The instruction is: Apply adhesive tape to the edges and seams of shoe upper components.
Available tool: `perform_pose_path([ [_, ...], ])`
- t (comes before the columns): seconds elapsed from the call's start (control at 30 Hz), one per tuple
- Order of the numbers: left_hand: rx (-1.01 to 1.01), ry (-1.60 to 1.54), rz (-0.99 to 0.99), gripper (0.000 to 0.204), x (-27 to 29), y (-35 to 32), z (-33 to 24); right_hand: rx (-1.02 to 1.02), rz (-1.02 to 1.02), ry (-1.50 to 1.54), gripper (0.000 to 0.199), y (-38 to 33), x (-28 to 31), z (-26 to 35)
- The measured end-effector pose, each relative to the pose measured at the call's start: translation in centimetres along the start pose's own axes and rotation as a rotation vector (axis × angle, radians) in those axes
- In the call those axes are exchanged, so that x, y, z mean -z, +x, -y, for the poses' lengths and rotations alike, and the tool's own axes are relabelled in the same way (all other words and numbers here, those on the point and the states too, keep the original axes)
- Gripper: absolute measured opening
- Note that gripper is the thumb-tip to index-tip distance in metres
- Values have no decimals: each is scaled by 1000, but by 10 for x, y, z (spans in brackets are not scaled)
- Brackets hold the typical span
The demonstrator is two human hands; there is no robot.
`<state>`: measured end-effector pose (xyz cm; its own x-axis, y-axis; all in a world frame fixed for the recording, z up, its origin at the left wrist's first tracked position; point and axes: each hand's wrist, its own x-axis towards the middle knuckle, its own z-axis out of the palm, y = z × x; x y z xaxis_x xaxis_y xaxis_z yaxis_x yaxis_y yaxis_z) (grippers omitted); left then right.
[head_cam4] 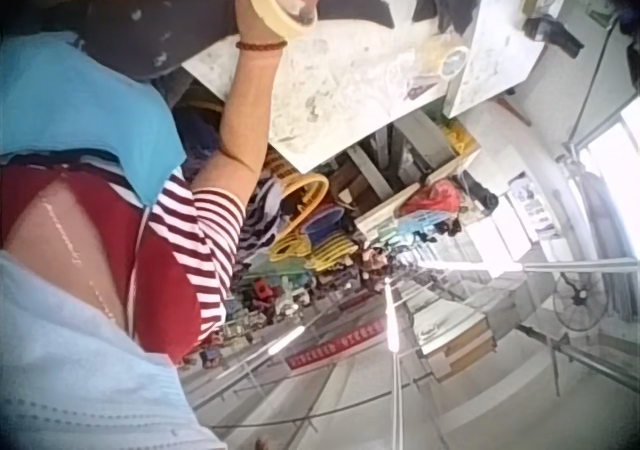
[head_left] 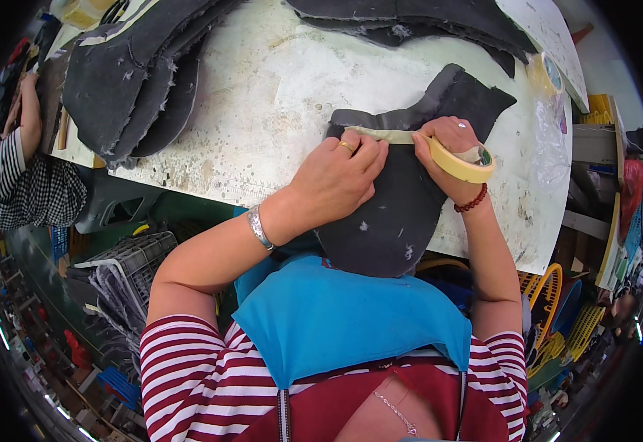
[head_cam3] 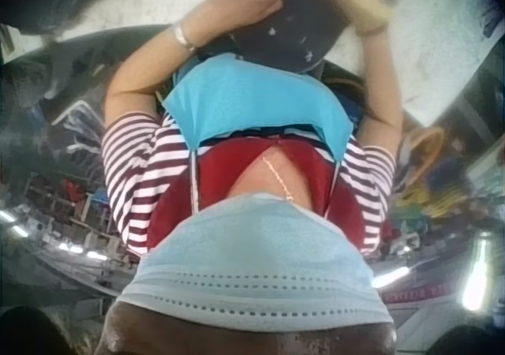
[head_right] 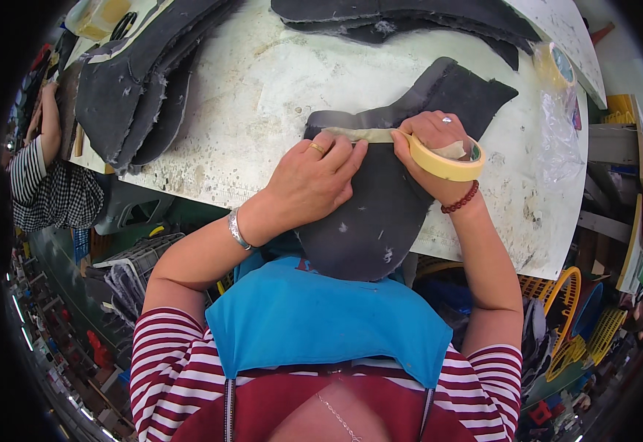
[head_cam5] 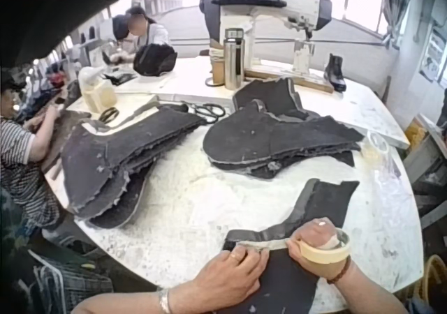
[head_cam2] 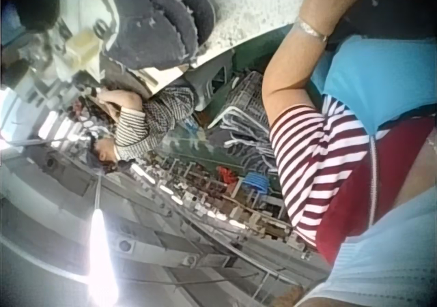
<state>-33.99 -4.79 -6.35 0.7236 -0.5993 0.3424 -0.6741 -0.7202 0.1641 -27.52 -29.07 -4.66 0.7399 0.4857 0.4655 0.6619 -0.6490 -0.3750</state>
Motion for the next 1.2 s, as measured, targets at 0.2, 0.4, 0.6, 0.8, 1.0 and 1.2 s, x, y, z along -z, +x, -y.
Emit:
perform_pose_path([
  [0.2,-12,63,79,63,2,3,-4,44,28,-162,17,5,-4,1],
  [0.4,-1,43,138,68,2,9,-8,83,55,-285,20,11,-9,1],
  [0.6,40,-19,122,69,-1,7,-8,131,146,-377,18,22,-4,4],
  [0.8,23,-62,119,60,11,6,14,105,68,-358,22,18,-4,10],
  [1.0,-169,296,53,25,34,32,38,-21,29,-458,22,4,-22,47],
  [1.2,-87,-133,-7,43,4,18,11,-130,-15,-453,22,-1,-31,51],
])
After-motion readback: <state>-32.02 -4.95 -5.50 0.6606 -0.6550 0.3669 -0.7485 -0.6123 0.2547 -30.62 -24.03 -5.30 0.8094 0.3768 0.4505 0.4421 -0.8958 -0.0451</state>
